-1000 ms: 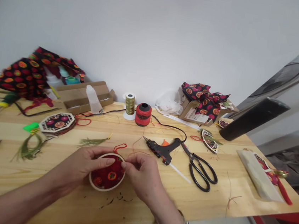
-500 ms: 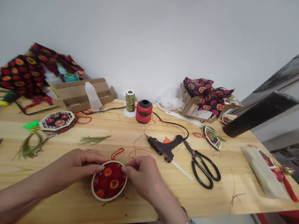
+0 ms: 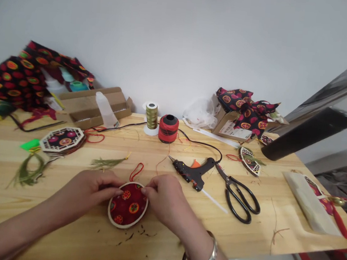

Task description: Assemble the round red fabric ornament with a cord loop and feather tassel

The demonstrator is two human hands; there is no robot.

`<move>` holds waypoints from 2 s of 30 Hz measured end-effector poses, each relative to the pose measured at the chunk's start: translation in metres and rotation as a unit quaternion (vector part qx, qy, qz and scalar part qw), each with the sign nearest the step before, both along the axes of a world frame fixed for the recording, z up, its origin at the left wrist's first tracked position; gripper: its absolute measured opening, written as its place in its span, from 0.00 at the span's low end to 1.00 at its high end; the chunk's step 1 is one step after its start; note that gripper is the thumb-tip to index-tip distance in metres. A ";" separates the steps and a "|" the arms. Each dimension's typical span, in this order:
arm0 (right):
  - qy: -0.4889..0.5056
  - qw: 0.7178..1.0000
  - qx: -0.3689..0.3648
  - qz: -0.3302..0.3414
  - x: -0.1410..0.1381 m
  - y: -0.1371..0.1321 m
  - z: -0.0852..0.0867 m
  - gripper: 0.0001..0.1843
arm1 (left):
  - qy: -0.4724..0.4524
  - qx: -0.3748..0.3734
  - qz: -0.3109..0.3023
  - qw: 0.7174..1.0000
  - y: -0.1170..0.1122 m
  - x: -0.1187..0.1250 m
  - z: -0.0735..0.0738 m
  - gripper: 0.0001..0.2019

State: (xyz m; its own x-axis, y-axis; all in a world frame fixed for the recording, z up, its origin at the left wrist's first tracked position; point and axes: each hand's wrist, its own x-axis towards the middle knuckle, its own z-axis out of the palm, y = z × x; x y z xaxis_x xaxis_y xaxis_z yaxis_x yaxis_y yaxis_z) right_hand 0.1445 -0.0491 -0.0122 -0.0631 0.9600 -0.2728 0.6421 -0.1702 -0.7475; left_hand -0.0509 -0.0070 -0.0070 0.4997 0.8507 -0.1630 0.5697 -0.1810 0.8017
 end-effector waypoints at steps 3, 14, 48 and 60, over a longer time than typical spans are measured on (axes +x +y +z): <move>-0.025 1.000 0.007 0.011 0.000 0.000 -0.002 0.10 | 0.010 0.015 0.003 1.000 -0.003 0.001 0.000 0.10; -0.137 0.989 0.033 0.037 -0.011 -0.005 0.009 0.14 | 0.083 0.101 -0.015 0.991 -0.008 0.001 -0.007 0.09; -0.047 0.972 0.208 0.103 -0.005 -0.049 -0.007 0.36 | 0.050 0.228 0.025 0.972 -0.061 -0.014 -0.049 0.35; -0.114 0.959 0.222 0.134 -0.009 -0.048 -0.004 0.32 | 0.059 0.227 0.013 0.972 -0.057 -0.019 -0.056 0.37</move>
State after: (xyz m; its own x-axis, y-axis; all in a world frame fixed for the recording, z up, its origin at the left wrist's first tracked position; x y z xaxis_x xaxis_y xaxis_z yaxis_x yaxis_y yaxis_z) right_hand 0.1357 -0.0970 -0.0163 -0.3108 0.9424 0.1238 0.7738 0.3265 -0.5428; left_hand -0.0696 -0.0644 -0.0634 0.4773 0.8608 0.1766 0.6620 -0.4844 0.5719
